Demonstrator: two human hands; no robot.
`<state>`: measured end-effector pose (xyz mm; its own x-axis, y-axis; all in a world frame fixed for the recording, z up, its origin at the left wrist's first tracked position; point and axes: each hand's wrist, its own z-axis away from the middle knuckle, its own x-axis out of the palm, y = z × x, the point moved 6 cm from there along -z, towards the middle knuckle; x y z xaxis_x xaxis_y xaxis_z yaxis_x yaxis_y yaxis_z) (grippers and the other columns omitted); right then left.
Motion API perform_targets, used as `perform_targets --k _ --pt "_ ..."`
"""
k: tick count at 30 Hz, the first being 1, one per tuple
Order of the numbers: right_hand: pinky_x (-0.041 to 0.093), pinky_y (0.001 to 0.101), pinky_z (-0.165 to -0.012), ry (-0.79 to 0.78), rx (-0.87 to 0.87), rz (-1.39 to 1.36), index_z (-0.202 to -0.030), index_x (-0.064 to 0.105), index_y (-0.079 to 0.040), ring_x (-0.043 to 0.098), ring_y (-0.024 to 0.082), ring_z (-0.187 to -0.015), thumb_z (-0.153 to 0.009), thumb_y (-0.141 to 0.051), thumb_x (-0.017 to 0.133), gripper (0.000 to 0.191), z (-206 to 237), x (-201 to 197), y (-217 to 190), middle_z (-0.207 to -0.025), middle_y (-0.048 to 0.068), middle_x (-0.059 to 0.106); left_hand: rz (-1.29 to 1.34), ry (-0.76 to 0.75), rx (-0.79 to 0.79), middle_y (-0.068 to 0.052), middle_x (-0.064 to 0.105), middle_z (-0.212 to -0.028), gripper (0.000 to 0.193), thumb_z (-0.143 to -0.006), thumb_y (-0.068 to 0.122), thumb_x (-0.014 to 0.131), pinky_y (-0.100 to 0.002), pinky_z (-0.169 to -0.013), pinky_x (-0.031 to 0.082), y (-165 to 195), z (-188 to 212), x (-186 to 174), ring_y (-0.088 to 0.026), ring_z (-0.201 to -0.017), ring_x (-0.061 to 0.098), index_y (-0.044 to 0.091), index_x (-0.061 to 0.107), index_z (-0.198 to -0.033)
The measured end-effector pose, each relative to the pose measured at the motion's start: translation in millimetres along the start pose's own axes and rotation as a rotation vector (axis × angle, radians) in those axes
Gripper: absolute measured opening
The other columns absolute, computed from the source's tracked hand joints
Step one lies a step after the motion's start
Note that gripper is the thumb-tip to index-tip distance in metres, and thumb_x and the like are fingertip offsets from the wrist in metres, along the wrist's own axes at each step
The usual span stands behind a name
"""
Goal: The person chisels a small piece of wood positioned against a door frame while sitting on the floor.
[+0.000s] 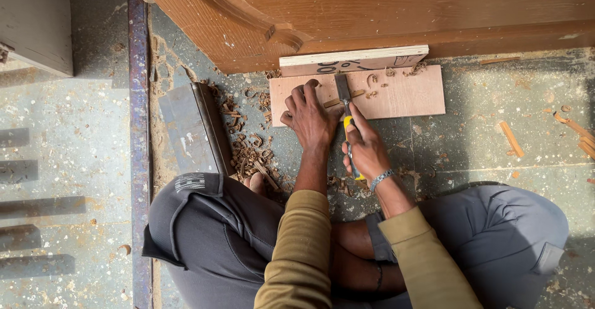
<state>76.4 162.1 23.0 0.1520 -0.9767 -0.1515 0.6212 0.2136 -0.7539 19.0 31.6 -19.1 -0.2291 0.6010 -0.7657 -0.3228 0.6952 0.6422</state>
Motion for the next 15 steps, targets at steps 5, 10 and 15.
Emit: perform_targets --k 5,10,15 --pt "0.045 0.0289 -0.040 -0.019 0.012 0.008 -0.160 0.032 -0.037 0.050 0.012 -0.048 -0.105 -0.024 0.045 0.059 3.7 -4.8 11.8 -0.070 0.003 0.055 -0.004 -0.026 -0.014 -0.005 0.052 -0.126 0.087 -0.059 0.037 0.096 -0.060 -0.096 0.033 2.2 -1.1 -2.3 -0.029 -0.125 0.046 0.022 0.053 -0.133" --pt "0.047 0.0239 -0.044 -0.354 -0.034 -0.652 -0.162 0.034 -0.028 0.053 0.009 -0.052 -0.105 -0.026 0.049 0.059 -29.0 -7.0 24.0 -0.077 0.003 0.058 -0.005 0.000 0.021 -0.004 0.053 -0.125 0.080 -0.064 0.044 0.094 -0.059 -0.097 0.032 7.1 1.6 -6.8 -0.028 -0.124 0.046 0.023 0.056 -0.131" --pt "0.050 0.0236 -0.048 -0.291 -0.206 -0.874 -0.163 0.032 -0.025 0.056 0.010 -0.056 -0.106 -0.033 0.051 0.060 -20.3 -41.4 61.6 -0.081 0.005 0.059 -0.005 -0.015 0.002 -0.004 0.053 -0.126 0.081 -0.061 0.050 0.092 -0.060 -0.098 0.030 4.3 3.0 -3.3 -0.026 -0.124 0.046 0.026 0.059 -0.130"
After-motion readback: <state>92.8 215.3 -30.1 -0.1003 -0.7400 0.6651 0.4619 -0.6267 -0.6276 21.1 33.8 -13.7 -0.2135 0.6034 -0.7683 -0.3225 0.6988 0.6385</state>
